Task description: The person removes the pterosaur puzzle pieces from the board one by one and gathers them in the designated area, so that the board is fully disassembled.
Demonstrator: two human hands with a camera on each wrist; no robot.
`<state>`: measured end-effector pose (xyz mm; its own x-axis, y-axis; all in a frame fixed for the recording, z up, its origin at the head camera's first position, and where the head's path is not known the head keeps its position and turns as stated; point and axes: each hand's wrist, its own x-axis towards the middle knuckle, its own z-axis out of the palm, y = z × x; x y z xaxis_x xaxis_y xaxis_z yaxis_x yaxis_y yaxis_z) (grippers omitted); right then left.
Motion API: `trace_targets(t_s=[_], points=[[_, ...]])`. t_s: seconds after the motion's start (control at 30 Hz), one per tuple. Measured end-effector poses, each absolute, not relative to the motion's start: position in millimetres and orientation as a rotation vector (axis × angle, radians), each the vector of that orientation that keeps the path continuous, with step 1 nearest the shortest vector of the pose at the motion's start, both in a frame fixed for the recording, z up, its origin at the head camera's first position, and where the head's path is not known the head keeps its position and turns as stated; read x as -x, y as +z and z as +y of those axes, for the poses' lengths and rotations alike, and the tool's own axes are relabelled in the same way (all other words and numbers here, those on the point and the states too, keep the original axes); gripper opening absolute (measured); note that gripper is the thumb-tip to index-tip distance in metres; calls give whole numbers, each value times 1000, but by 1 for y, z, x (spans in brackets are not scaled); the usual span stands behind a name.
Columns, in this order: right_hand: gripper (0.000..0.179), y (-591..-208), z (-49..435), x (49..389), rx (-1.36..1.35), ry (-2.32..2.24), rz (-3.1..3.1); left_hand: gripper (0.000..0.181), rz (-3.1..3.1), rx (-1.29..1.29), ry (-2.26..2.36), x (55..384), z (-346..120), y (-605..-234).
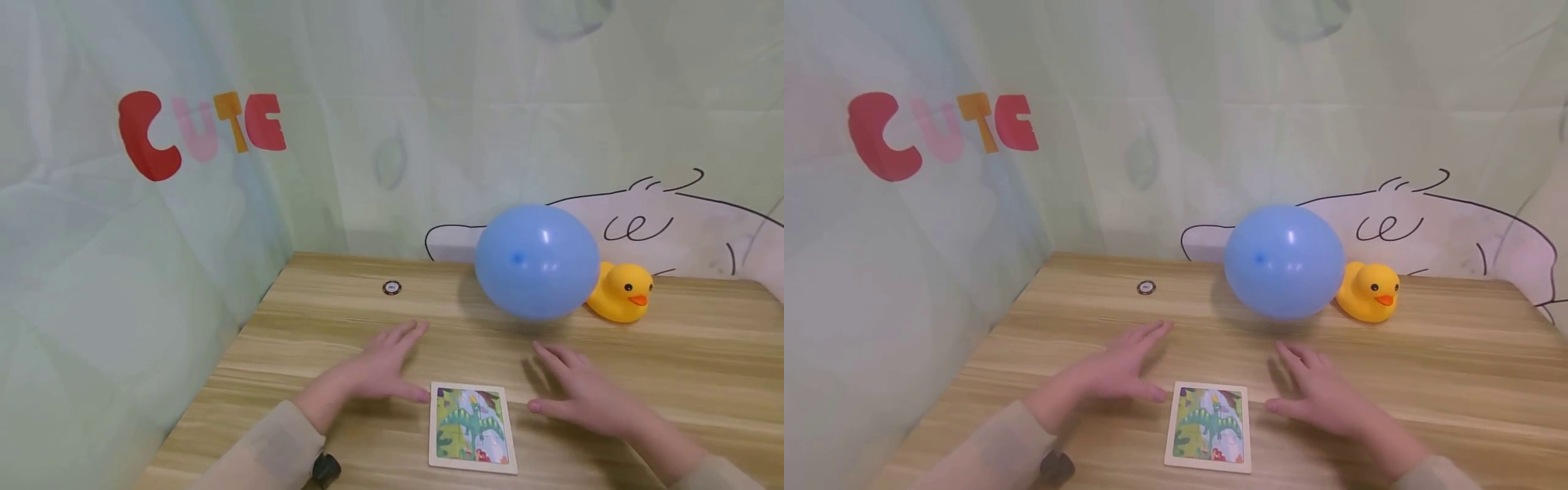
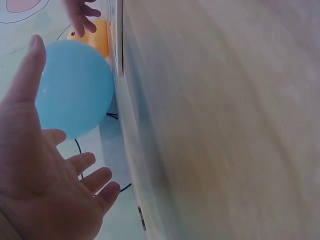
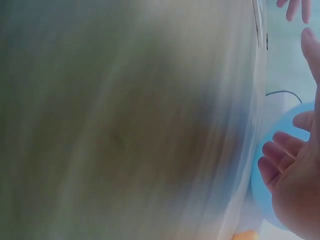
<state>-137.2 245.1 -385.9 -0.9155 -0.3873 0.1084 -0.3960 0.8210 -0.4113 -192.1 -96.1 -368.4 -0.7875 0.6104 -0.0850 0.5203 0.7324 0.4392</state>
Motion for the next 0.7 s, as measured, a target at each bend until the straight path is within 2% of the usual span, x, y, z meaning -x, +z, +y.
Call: trace_targets(t_s=[0.23, 0.7], points=[[89, -391, 235, 139, -671, 711, -2989, 112, 2686, -964, 637, 190, -88, -374], [82, -400, 217, 138, -781, 813, -3019, 94, 2599, -1081, 583, 180, -73, -389]])
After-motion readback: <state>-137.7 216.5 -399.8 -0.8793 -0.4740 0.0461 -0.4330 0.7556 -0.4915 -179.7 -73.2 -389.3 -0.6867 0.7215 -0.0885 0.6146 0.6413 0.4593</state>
